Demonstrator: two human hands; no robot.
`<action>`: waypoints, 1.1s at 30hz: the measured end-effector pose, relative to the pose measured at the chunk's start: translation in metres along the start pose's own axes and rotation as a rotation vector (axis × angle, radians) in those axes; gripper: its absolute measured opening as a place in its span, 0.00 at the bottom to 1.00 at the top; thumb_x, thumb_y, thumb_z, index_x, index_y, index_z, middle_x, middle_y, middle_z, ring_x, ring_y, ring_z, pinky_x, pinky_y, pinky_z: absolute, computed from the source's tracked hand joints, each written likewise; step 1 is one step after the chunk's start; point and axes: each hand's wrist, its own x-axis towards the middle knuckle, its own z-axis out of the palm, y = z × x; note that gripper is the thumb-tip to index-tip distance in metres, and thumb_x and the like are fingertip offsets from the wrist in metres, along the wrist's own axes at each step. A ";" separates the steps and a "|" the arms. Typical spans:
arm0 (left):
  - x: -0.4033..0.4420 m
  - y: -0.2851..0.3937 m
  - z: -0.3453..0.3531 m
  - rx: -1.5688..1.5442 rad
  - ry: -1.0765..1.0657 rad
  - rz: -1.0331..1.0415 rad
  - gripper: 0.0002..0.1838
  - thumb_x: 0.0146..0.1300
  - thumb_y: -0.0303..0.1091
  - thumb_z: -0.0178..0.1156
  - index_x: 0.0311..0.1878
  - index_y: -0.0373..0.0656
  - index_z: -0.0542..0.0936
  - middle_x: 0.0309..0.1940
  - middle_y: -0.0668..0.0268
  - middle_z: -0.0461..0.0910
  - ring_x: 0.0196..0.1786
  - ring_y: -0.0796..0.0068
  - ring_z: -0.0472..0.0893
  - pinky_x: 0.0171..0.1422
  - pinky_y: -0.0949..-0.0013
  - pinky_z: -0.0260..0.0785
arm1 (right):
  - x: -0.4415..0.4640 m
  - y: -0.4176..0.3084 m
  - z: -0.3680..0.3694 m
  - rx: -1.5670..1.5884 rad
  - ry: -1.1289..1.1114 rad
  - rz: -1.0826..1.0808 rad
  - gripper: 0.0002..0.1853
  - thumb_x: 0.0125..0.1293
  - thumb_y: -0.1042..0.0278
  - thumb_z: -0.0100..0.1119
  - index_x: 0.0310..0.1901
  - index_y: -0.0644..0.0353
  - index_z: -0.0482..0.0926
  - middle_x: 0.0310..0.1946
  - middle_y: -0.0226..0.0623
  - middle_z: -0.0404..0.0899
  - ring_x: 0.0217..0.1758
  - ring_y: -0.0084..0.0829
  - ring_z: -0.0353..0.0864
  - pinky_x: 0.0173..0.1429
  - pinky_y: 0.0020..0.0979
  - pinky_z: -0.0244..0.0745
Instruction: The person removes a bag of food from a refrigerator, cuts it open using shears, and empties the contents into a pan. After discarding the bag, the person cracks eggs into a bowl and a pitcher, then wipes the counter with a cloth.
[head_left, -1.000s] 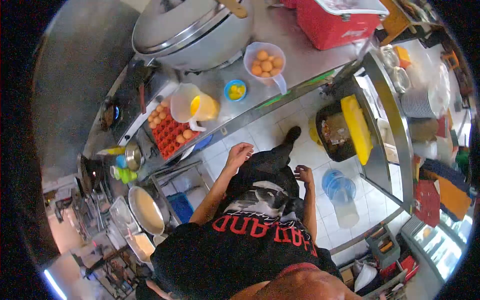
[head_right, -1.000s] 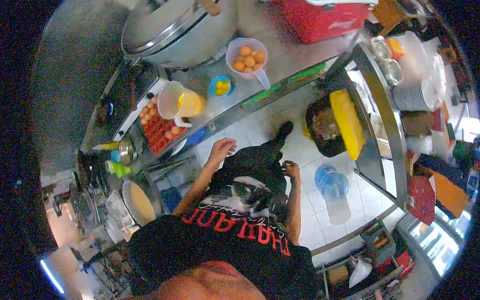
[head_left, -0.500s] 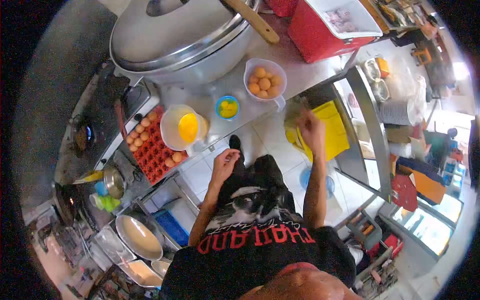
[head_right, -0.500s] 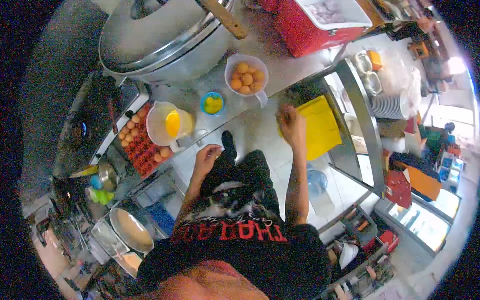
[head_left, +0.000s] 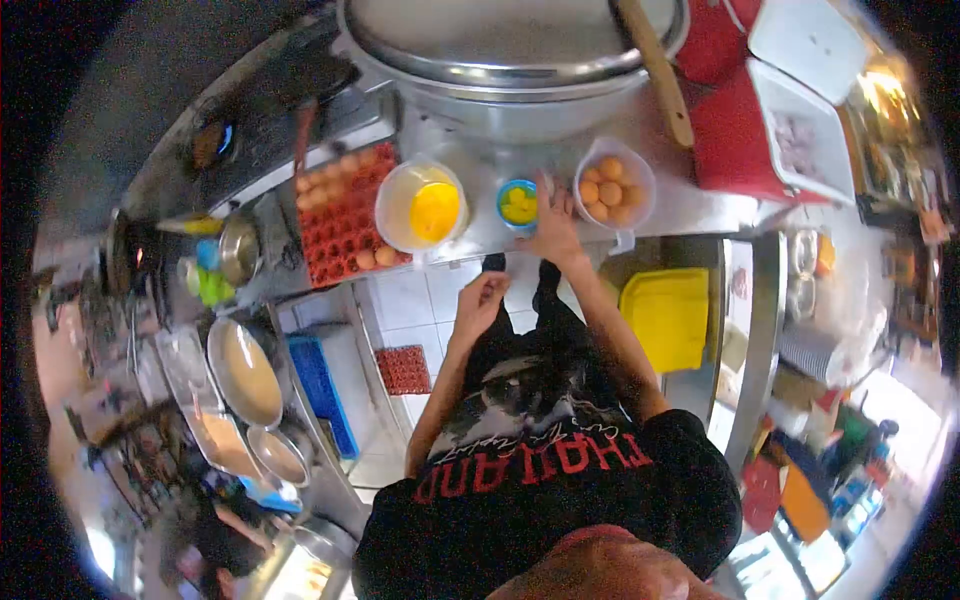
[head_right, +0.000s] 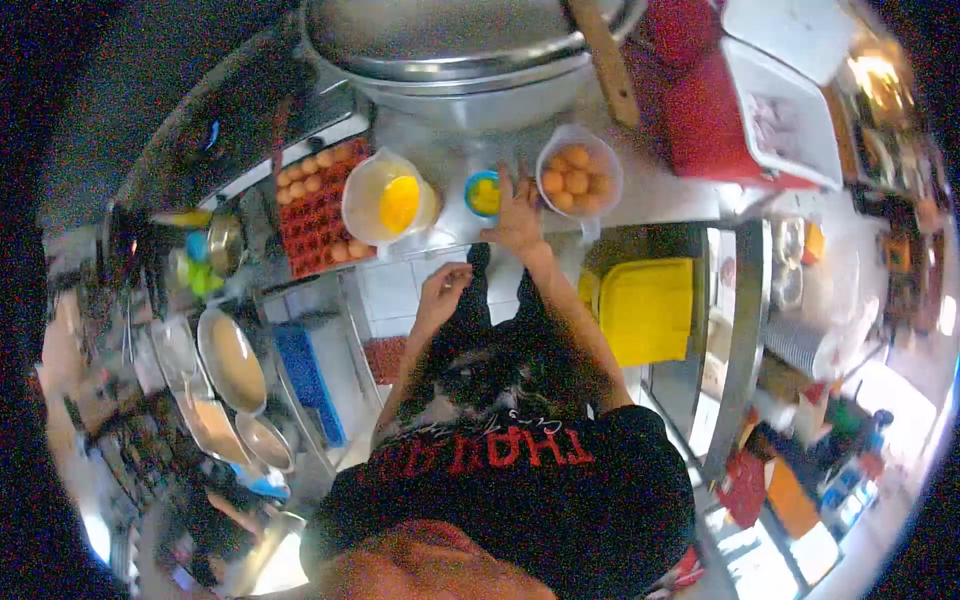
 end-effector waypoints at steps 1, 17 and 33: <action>-0.010 -0.018 0.000 -0.097 0.005 -0.015 0.09 0.67 0.31 0.58 0.47 0.39 0.81 0.31 0.70 0.82 0.33 0.83 0.77 0.39 0.77 0.70 | 0.010 0.012 0.017 0.023 -0.041 -0.002 0.65 0.35 0.62 0.79 0.74 0.50 0.45 0.69 0.59 0.53 0.71 0.61 0.53 0.72 0.50 0.54; -0.112 -0.074 -0.029 -0.488 0.519 -0.290 0.10 0.70 0.31 0.56 0.48 0.36 0.80 0.36 0.68 0.82 0.40 0.79 0.78 0.46 0.75 0.70 | 0.033 -0.034 -0.037 0.052 -0.117 -0.240 0.52 0.34 0.56 0.78 0.64 0.62 0.63 0.55 0.49 0.70 0.61 0.52 0.70 0.65 0.45 0.67; -0.087 -0.115 -0.158 -0.544 0.547 -0.178 0.12 0.70 0.37 0.56 0.50 0.40 0.79 0.38 0.66 0.82 0.39 0.78 0.79 0.42 0.74 0.71 | 0.084 -0.215 -0.012 -0.915 -0.232 -0.563 0.29 0.40 0.66 0.70 0.49 0.60 0.78 0.40 0.50 0.80 0.53 0.49 0.77 0.50 0.46 0.74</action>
